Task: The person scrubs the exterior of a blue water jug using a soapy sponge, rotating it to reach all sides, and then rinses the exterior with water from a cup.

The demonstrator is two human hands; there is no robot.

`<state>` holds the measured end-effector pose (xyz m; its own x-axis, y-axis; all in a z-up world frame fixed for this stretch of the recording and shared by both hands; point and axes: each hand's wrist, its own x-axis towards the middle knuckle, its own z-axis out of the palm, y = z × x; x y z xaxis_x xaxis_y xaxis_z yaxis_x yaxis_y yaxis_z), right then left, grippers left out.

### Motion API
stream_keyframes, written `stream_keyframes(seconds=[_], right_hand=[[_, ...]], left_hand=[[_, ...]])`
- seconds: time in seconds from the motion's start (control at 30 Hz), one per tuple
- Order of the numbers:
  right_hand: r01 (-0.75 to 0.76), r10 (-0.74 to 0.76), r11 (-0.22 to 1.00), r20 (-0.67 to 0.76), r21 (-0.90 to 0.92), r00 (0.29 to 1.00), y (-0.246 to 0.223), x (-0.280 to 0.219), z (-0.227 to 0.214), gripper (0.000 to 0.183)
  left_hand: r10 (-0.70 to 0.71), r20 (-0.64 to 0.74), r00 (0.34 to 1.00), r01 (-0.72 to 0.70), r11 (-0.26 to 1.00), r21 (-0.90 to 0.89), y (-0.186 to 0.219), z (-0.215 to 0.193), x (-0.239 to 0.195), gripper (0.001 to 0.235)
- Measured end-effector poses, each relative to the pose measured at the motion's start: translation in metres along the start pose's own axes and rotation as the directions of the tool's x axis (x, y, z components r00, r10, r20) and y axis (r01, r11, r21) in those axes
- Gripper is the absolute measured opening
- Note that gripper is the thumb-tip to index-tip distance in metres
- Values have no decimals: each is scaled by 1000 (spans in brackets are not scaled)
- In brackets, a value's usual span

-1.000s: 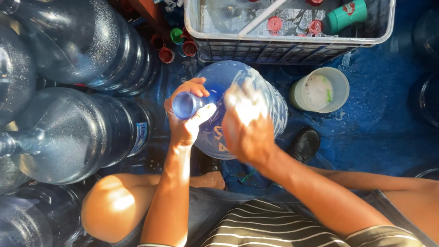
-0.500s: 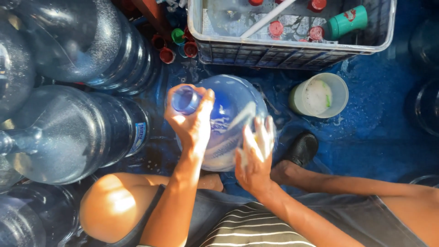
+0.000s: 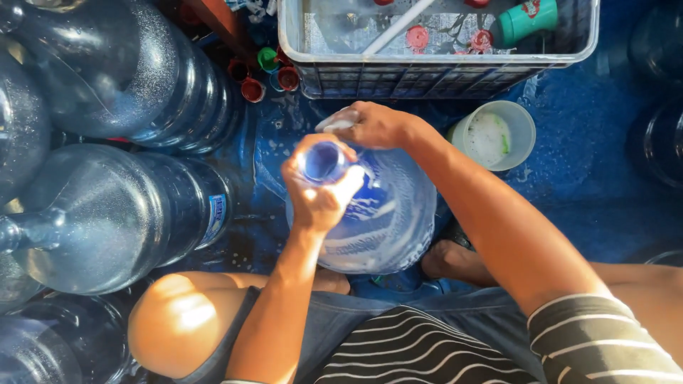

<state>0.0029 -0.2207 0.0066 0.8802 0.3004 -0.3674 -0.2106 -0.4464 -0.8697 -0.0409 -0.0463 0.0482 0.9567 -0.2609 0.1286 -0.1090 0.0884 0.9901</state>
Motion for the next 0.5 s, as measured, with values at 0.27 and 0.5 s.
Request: stream_keyframes(seconds=[0.27,0.5], right_hand=[[206,-173,977,-739,-48,651,18,-101,109,46],[94,-451,887,-809,-451,377,62,-91,170,75]], left_hand=[[-209,-374,903,189,978,-90,-39,-36,28,25],[-163,-353,921,102,977,-186,-48,-61,18,29]])
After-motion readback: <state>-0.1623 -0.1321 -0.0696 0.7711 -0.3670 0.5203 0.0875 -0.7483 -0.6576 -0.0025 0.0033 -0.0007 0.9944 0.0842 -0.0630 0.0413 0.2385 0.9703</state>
